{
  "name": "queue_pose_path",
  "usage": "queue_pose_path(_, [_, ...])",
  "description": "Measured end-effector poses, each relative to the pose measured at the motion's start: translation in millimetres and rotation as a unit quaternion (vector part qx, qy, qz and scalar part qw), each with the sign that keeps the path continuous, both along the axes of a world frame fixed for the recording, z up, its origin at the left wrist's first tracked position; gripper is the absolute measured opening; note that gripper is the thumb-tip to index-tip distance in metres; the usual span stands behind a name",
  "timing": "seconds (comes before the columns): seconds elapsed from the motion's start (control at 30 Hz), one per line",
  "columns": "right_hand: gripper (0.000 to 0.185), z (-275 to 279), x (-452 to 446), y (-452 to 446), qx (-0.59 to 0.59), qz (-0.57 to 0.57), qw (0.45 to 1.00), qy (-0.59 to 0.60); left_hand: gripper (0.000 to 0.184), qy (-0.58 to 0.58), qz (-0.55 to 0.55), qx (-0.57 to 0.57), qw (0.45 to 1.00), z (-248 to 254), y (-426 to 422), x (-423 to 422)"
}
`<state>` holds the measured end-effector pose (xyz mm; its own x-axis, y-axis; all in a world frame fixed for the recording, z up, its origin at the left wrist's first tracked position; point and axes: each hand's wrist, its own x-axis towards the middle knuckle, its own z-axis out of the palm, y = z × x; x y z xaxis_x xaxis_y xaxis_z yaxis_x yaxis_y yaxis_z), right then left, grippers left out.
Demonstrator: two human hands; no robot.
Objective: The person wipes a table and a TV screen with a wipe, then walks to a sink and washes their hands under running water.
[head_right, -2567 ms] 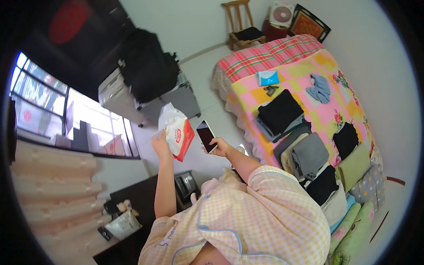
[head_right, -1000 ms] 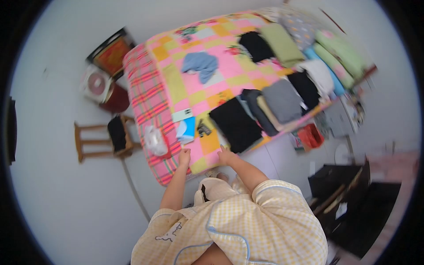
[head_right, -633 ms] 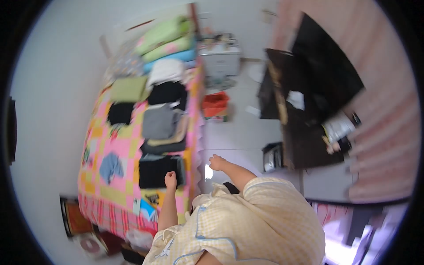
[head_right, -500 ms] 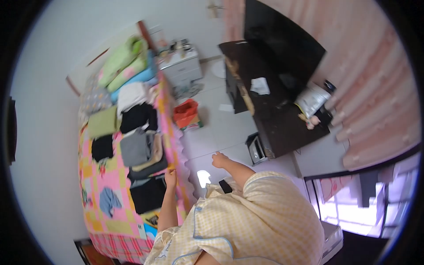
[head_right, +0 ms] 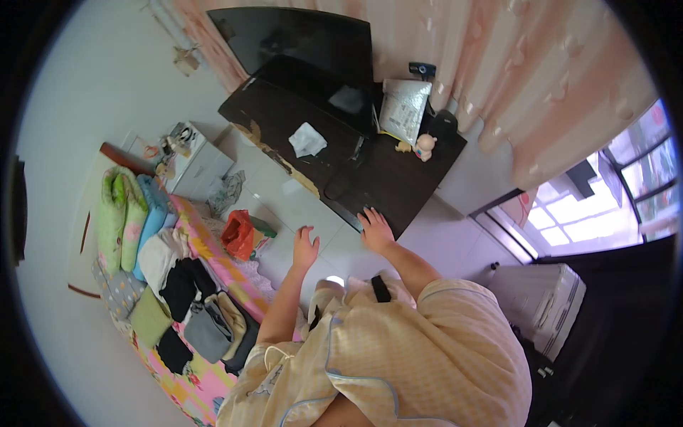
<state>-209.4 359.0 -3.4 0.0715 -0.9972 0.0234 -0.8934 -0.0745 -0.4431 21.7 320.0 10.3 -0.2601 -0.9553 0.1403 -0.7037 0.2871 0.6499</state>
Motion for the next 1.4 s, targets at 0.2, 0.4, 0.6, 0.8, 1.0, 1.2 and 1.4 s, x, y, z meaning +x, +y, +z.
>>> queue_pose_path(0.2, [0.053, 8, 12, -31, 0.015, -0.029, 0.999, 0.030, 0.047, -0.043, -0.074, -0.061, 0.994, 10, -94, -15])
queue_pose_path(0.4, [0.056, 35, 45, -100, 0.006, -0.102, 0.993, 0.066, 0.051, -0.081, -0.191, -0.127, 0.970, 22, -197, -26])
queue_pose_path(0.6, [0.041, 35, 66, -148, 0.083, -0.002, 0.985, 0.151, 0.063, -0.179, -0.377, -0.139, 0.898, 14, -278, -49])
queue_pose_path(0.8, [0.035, 36, 35, -97, 0.115, -0.286, 0.938, 0.160, 0.067, -0.341, -0.306, -0.033, 0.888, -8, -328, -62])
queue_pose_path(1.0, [0.047, 38, 17, -46, 0.152, -0.449, 0.877, 0.080, 0.068, -0.281, -0.303, -0.112, 0.904, -25, -373, -80])
queue_pose_path(1.2, [0.048, 36, 1, -41, 0.114, -0.446, 0.888, 0.016, 0.080, -0.310, -0.531, -0.094, 0.783, 8, -287, -79])
queue_pose_path(1.4, [0.039, 31, -26, -27, 0.063, -0.418, 0.906, -0.031, 0.077, -0.244, -0.730, -0.080, 0.633, 18, -210, -107])
